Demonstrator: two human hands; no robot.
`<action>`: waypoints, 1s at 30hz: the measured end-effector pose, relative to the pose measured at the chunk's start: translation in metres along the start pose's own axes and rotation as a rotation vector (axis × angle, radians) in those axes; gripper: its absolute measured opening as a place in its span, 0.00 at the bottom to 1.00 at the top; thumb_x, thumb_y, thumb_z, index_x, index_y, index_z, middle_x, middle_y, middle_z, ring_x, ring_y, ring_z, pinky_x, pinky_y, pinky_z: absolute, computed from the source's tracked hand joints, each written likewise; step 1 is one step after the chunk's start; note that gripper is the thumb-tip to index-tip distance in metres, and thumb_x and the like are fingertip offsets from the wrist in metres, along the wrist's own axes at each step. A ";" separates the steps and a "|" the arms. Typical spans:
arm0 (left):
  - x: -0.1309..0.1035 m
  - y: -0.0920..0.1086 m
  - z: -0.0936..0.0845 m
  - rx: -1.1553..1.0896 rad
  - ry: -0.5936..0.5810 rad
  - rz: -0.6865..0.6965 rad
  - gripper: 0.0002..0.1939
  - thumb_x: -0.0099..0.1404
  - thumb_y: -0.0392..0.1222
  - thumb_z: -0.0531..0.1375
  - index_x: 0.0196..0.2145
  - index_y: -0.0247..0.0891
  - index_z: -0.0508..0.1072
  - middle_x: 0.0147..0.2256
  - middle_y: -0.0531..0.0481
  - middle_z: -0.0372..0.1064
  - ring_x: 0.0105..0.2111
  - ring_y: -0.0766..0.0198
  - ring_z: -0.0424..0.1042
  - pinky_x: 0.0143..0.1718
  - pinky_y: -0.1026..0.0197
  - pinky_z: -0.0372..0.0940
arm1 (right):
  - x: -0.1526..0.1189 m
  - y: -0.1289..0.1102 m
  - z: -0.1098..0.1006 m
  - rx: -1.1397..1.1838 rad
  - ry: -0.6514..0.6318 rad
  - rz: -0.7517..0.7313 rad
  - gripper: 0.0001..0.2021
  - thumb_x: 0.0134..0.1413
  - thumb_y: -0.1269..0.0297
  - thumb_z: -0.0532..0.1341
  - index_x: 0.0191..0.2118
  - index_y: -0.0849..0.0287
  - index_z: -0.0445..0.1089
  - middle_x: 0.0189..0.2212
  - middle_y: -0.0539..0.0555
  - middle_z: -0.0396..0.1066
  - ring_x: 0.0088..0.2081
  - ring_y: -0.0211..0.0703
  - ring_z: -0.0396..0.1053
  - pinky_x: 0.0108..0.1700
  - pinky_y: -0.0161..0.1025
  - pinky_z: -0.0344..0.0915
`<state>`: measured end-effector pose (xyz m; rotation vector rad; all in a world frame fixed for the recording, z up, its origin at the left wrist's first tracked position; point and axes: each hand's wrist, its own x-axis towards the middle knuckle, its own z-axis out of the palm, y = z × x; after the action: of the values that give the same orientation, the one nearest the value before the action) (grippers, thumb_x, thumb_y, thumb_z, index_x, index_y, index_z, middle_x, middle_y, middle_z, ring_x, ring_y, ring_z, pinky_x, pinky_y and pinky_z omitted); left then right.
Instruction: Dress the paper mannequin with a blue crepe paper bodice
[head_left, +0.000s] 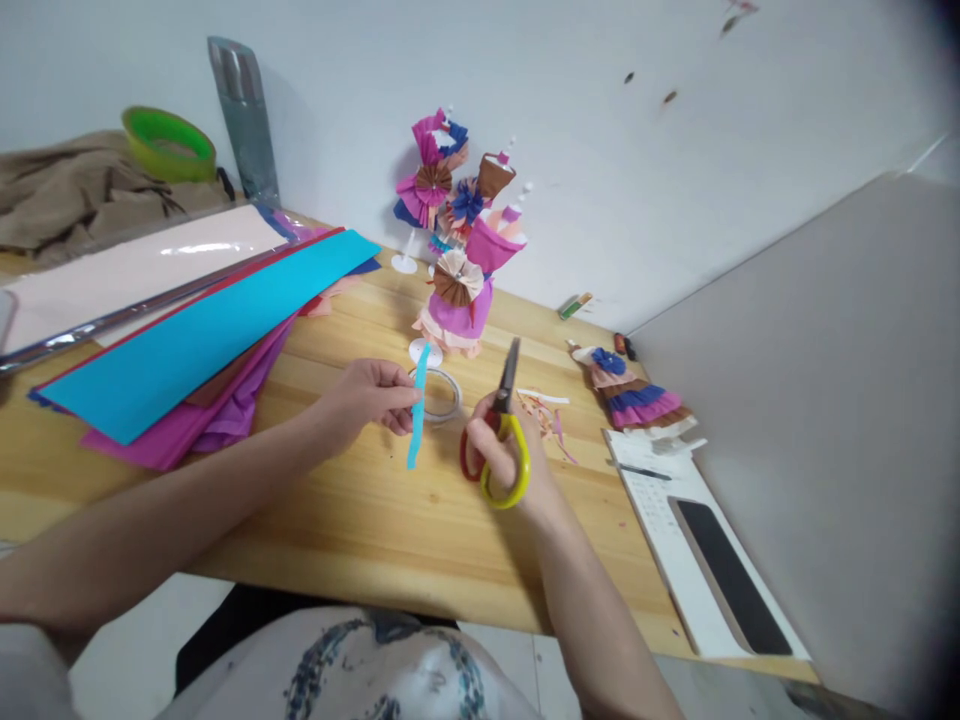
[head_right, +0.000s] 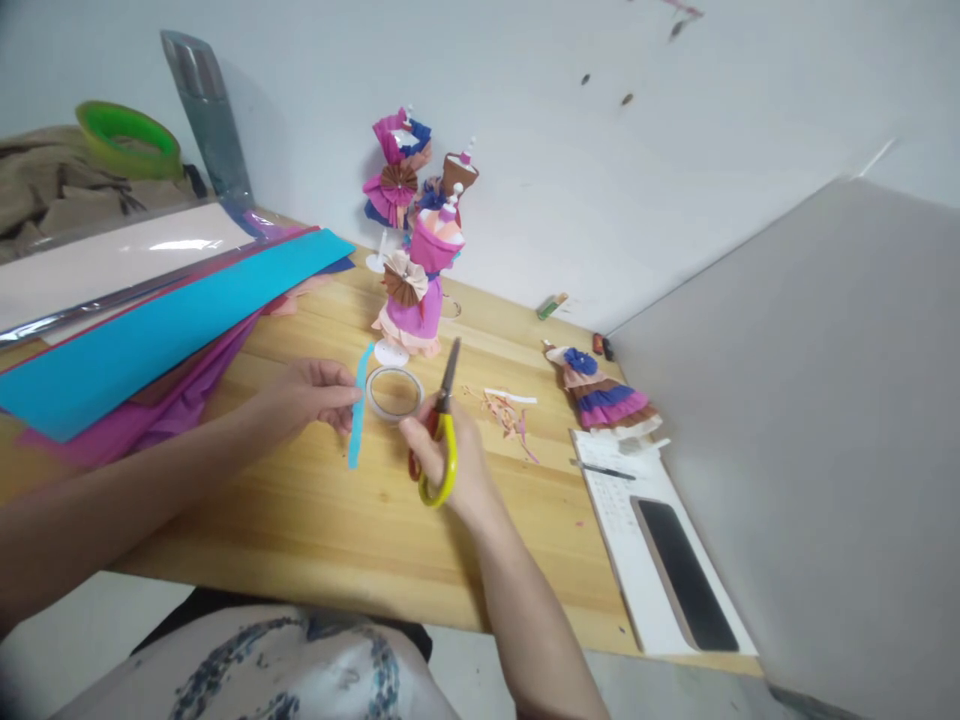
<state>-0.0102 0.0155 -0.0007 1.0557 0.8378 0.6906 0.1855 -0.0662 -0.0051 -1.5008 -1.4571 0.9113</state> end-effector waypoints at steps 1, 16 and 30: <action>0.000 0.000 -0.001 -0.002 -0.001 0.008 0.08 0.51 0.38 0.67 0.21 0.33 0.72 0.18 0.49 0.73 0.18 0.68 0.71 0.22 0.66 0.70 | 0.002 -0.002 -0.009 -0.092 0.082 0.005 0.18 0.54 0.45 0.60 0.32 0.55 0.59 0.14 0.44 0.64 0.15 0.38 0.63 0.21 0.34 0.58; -0.005 -0.005 0.004 0.031 -0.068 -0.031 0.09 0.52 0.41 0.67 0.23 0.34 0.72 0.19 0.51 0.72 0.19 0.68 0.70 0.24 0.66 0.68 | -0.030 0.013 -0.041 -1.036 -0.169 0.423 0.19 0.56 0.49 0.60 0.42 0.62 0.68 0.36 0.66 0.77 0.36 0.56 0.75 0.31 0.40 0.55; -0.005 -0.010 0.007 0.042 -0.092 -0.073 0.10 0.52 0.41 0.68 0.23 0.35 0.71 0.19 0.52 0.71 0.19 0.69 0.70 0.23 0.66 0.68 | -0.009 0.020 -0.042 -0.920 0.003 0.092 0.09 0.57 0.69 0.59 0.40 0.59 0.77 0.35 0.58 0.77 0.35 0.45 0.72 0.34 0.37 0.59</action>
<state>-0.0059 0.0052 -0.0070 1.0811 0.8101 0.5608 0.2315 -0.0775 -0.0080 -2.2163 -1.9407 0.2527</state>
